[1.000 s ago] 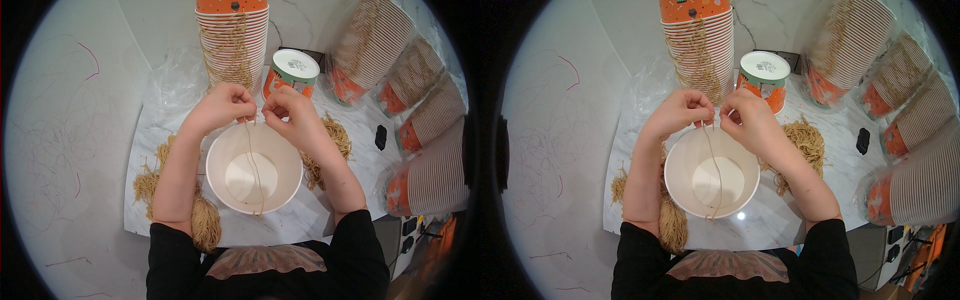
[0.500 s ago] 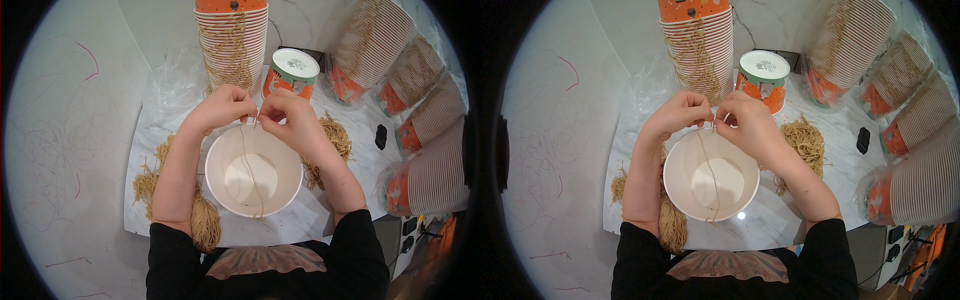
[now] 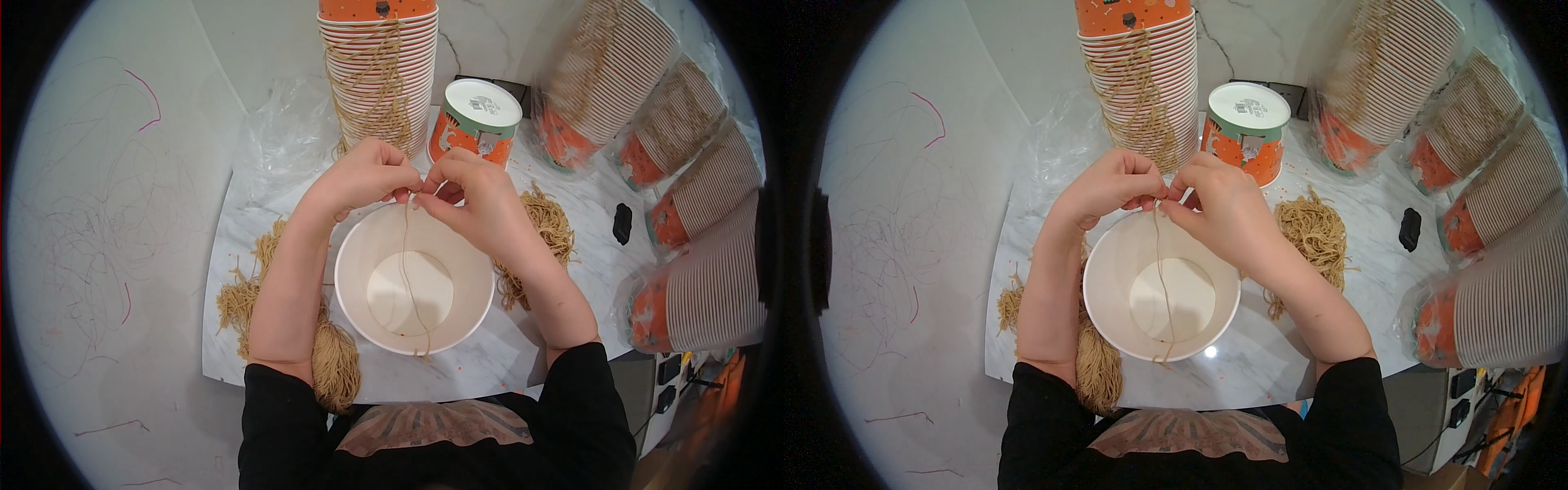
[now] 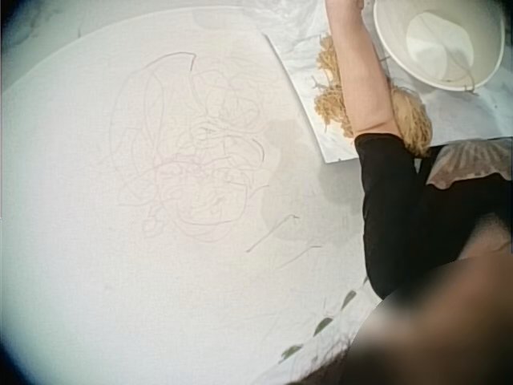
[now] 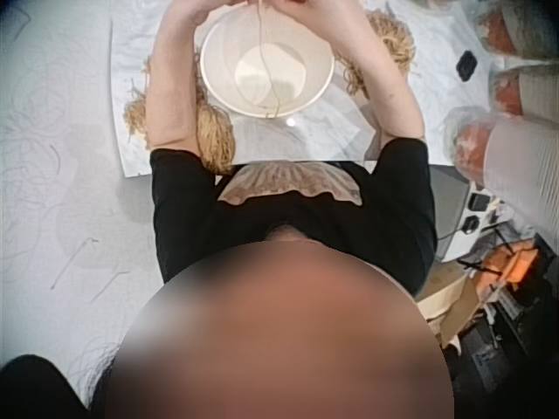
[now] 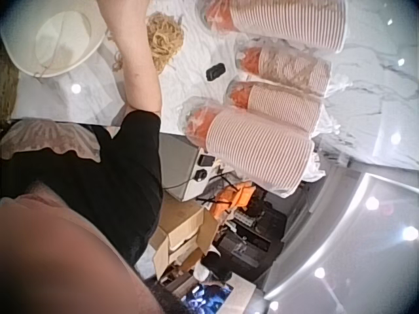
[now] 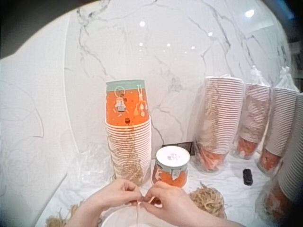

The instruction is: Threading and tying string handles through pre-punched holes in paper cups.

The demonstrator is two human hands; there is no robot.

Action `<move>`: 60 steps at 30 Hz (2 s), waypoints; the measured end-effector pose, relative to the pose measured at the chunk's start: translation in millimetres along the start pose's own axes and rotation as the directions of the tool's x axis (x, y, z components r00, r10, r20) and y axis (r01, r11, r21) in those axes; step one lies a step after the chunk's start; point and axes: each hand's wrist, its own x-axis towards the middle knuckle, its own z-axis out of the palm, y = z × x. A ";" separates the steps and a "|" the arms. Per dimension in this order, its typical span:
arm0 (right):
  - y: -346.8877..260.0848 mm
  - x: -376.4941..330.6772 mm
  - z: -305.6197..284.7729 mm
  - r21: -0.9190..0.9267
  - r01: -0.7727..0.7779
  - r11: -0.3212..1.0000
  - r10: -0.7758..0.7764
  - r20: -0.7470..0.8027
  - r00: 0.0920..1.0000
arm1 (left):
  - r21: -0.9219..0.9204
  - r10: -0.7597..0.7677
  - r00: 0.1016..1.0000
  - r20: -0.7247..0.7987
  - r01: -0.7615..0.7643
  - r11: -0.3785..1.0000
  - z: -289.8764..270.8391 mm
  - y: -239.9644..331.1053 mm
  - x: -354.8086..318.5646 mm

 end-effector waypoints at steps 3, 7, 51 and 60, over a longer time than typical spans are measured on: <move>1.6 0.6 1.2 0.050 0.017 0.999 -0.015 -0.028 0.999 | 0.007 0.005 1.000 0.001 -0.005 1.000 -0.6 -1.3 1.0; -1.3 0.2 -9.2 -0.011 0.008 1.000 -0.008 0.002 1.000 | 0.032 0.017 1.000 0.016 -0.018 0.999 0.2 -1.5 1.3; 1.3 1.4 3.6 -0.023 -0.019 1.000 0.019 0.004 1.000 | 0.013 0.028 0.998 0.050 -0.028 1.000 -4.7 -1.8 -0.6; 2.9 2.8 -0.8 0.118 -0.060 0.991 0.063 -0.020 0.998 | 0.044 0.054 0.998 0.040 -0.056 0.997 -4.1 -5.9 0.0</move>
